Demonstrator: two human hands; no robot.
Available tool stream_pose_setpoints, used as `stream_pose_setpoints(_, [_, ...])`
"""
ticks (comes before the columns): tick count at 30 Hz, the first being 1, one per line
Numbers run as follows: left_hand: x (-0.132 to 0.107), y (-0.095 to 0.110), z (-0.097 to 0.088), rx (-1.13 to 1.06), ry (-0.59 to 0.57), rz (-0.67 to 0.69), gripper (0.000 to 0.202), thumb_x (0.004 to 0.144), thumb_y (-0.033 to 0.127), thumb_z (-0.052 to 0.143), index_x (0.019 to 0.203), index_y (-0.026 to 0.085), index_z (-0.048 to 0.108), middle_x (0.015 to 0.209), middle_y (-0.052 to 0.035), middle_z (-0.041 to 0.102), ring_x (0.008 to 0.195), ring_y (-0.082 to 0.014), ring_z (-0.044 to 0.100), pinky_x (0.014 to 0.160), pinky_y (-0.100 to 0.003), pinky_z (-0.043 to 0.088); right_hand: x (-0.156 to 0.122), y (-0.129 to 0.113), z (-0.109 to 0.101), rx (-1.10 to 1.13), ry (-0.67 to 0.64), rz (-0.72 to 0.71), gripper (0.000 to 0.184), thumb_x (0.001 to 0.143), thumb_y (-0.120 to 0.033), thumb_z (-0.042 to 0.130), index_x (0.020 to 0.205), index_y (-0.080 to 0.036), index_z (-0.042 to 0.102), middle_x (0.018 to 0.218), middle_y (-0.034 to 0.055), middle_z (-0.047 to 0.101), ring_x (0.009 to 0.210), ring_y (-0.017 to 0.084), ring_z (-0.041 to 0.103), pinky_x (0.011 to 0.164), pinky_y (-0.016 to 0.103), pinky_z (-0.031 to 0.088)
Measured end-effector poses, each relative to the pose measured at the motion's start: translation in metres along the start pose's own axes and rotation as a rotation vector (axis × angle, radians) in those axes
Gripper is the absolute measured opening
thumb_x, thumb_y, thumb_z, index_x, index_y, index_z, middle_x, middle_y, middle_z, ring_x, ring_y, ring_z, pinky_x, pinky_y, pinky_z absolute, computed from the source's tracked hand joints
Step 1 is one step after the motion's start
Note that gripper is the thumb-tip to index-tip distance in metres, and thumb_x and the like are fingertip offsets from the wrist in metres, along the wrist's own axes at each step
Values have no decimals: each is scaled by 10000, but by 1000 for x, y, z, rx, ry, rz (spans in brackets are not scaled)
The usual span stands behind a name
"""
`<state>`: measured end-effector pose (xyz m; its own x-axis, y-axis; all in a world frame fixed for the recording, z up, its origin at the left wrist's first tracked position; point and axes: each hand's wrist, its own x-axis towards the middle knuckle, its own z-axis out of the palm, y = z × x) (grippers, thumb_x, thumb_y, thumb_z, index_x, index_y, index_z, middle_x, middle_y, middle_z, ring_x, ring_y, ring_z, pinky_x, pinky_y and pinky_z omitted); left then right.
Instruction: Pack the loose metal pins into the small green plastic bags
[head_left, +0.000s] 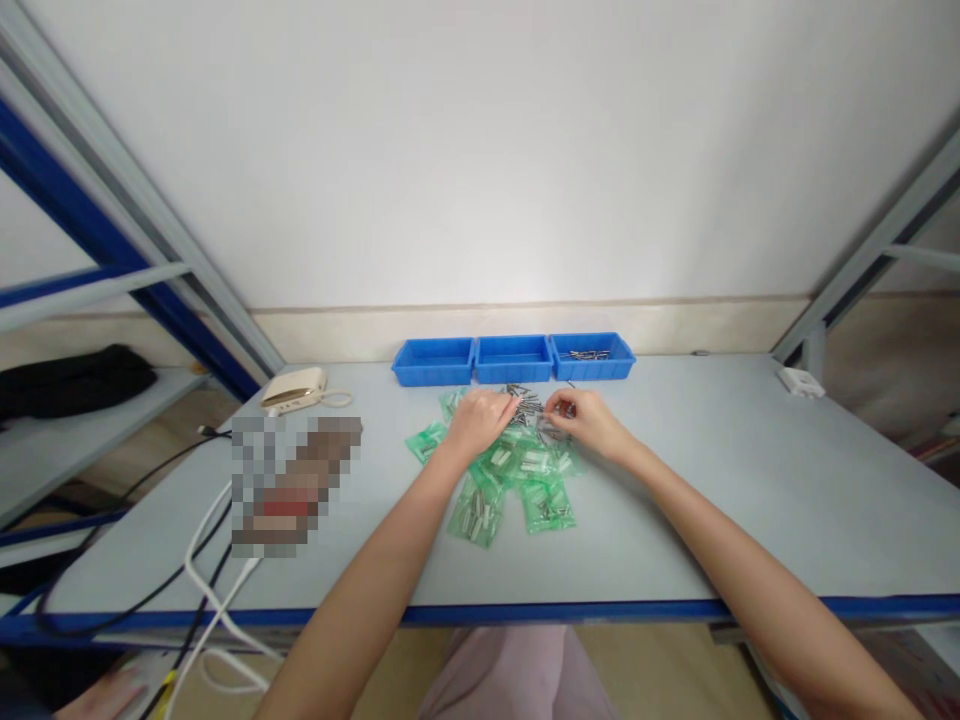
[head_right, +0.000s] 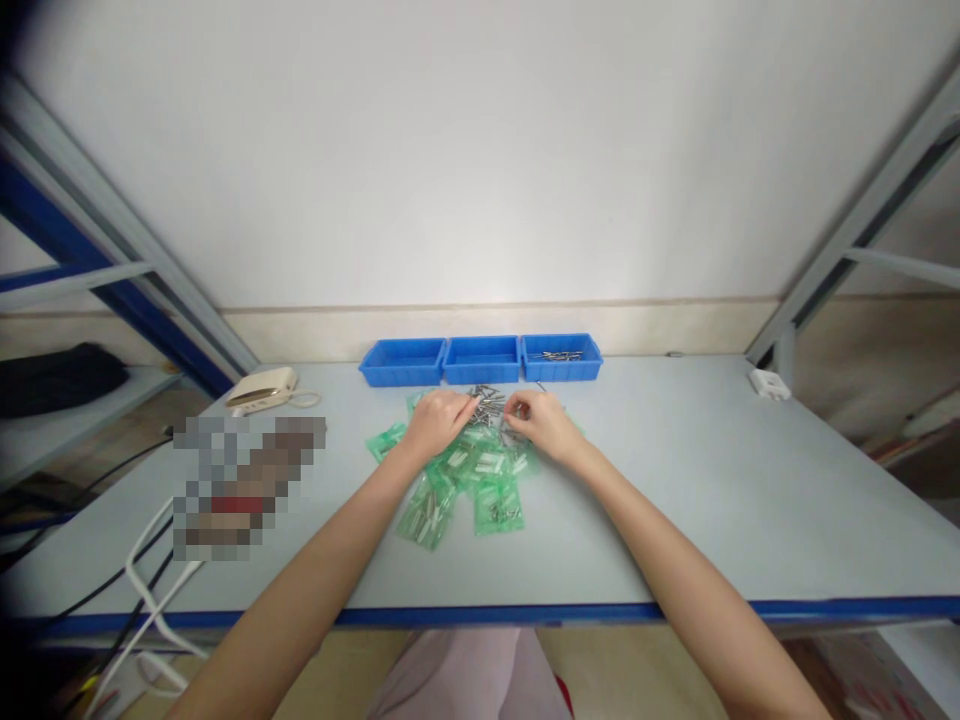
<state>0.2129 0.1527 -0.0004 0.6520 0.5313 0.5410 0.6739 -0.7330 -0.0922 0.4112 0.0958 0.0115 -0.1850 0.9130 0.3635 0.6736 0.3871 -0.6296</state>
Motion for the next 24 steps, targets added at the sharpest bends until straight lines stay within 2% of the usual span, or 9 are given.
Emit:
stream_pose_setpoints(5, [1,9,-7,-125,12,119,342,917,443,425,883,154,604,804,-46,654,782,-186,587,733,-297,408,4,7,8,448,151,107,281,732,-335,631,957,-169,660,784,44,692,691,152,627,668,286,495])
stream_pose_setpoints(8, [2,15,-6,-141,19,173,353,894,467,456,980,153,592,885,-54,652,853,-200,571,769,-311,410,6,8,15,636,165,166,305,677,-415,676,860,-170,682,812,61,709,711,173,650,712,322,519])
stream_pose_setpoints(12, [3,15,-2,-142,57,161,247,930,339,434,917,159,603,828,-36,653,819,-187,564,760,-308,400,5,6,21,695,208,188,301,636,-446,706,764,-174,684,785,57,715,722,183,653,732,333,516])
stream_pose_setpoints(14, [2,13,-1,-150,87,134,235,941,287,417,874,162,604,800,-26,655,794,-179,561,758,-306,396,4,4,21,609,245,171,280,660,-441,693,742,-173,683,773,55,712,714,178,643,719,323,505])
stream_pose_setpoints(17, [2,11,-1,-162,132,101,251,948,277,400,849,160,599,786,-24,659,766,-172,557,745,-303,393,1,1,15,336,277,105,221,753,-394,629,753,-181,689,772,45,708,681,160,616,682,296,478])
stream_pose_setpoints(24, [4,13,-2,-124,136,102,377,971,308,315,726,166,563,659,-26,601,698,-174,545,690,-298,382,-7,-4,4,-275,202,-97,178,864,-301,539,876,-213,694,853,41,709,787,187,629,723,289,427])
